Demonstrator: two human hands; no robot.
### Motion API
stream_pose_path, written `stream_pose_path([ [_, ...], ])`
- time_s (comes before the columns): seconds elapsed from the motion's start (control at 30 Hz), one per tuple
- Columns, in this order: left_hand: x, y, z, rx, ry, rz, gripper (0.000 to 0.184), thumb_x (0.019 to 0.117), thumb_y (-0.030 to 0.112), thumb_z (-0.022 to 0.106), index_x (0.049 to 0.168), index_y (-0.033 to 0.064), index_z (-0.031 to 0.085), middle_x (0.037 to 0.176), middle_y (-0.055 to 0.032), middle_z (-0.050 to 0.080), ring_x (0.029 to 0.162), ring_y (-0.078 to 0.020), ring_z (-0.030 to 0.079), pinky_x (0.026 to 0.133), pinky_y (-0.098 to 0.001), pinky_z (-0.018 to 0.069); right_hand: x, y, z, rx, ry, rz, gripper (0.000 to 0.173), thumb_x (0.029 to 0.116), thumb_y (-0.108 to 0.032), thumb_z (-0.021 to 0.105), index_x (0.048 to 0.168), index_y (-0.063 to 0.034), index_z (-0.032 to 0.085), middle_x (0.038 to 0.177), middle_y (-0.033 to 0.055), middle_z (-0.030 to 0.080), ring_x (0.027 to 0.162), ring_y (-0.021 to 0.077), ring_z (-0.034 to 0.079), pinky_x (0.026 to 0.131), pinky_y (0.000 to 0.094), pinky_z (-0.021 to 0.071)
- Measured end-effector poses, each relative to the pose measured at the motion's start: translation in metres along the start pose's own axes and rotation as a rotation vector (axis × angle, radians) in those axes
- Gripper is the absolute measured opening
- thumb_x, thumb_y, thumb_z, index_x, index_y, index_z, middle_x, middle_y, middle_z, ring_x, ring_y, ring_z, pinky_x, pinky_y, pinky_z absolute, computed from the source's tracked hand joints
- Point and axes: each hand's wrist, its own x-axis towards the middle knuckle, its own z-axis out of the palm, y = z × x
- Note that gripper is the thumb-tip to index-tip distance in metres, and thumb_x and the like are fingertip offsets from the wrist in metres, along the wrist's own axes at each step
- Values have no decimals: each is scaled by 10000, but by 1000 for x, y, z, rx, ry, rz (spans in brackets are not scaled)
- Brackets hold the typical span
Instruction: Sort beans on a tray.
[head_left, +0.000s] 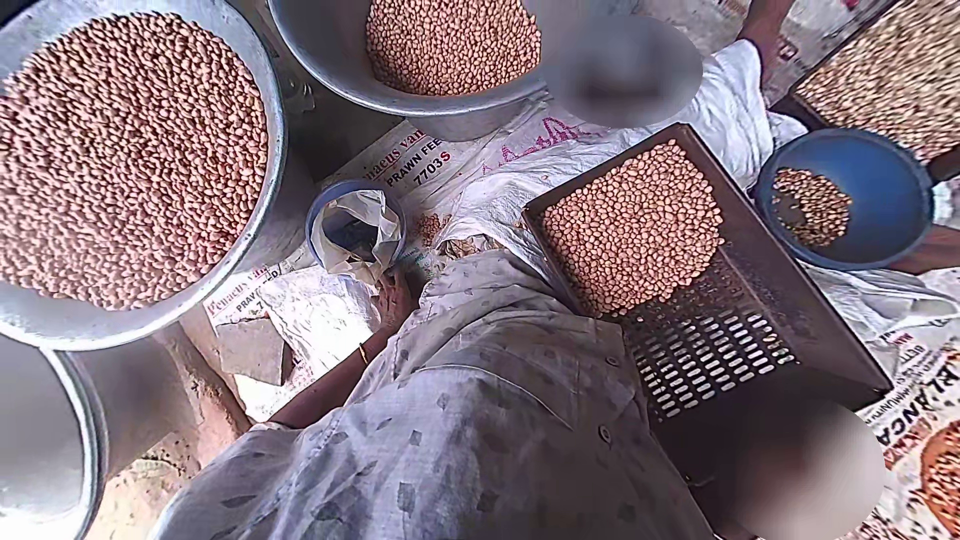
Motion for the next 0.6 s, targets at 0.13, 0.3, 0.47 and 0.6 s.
stream_pose_path([
  [0.13, 0, 3, -17, 109, -136, 42, 754, 966, 248, 685, 1600, 75, 315, 1589, -310, 308, 1423, -539, 357, 1049, -730, 349, 29, 73, -37, 145, -146, -305, 760, 750, 212, 510, 1478, 186, 296, 1364, 211, 571, 1160, 63, 634, 975, 176, 502],
  [0.3, 0, -33, -37, 322, -215, 291, 625, 995, 158, 587, 1580, 93, 378, 1596, -268, 351, 1374, -509, 454, 1054, -735, 337, 33, 72, -42, -80, -104, -145, 835, 810, 118, 536, 1576, 71, 207, 1559, 167, 413, 1333, 61, 511, 1094, 193, 433],
  [0.47, -13, -14, -64, 612, -409, 338, 740, 876, -5, 685, 1549, -7, 376, 1517, -359, 373, 1326, -560, 455, 1046, -724, 361, 29, 60, -38, -133, -86, -76, 793, 830, 160, 485, 1564, 98, 191, 1549, 167, 405, 1321, 32, 504, 1088, 172, 423],
  [0.6, -8, 13, -47, 169, -184, 495, 807, 910, 89, 723, 1536, -145, 271, 1600, -371, 256, 1407, -509, 430, 1123, -578, 409, 37, 95, -50, -31, -122, -265, 769, 798, 136, 507, 1497, 215, 196, 1472, 314, 460, 1304, 179, 591, 1040, 236, 517],
])
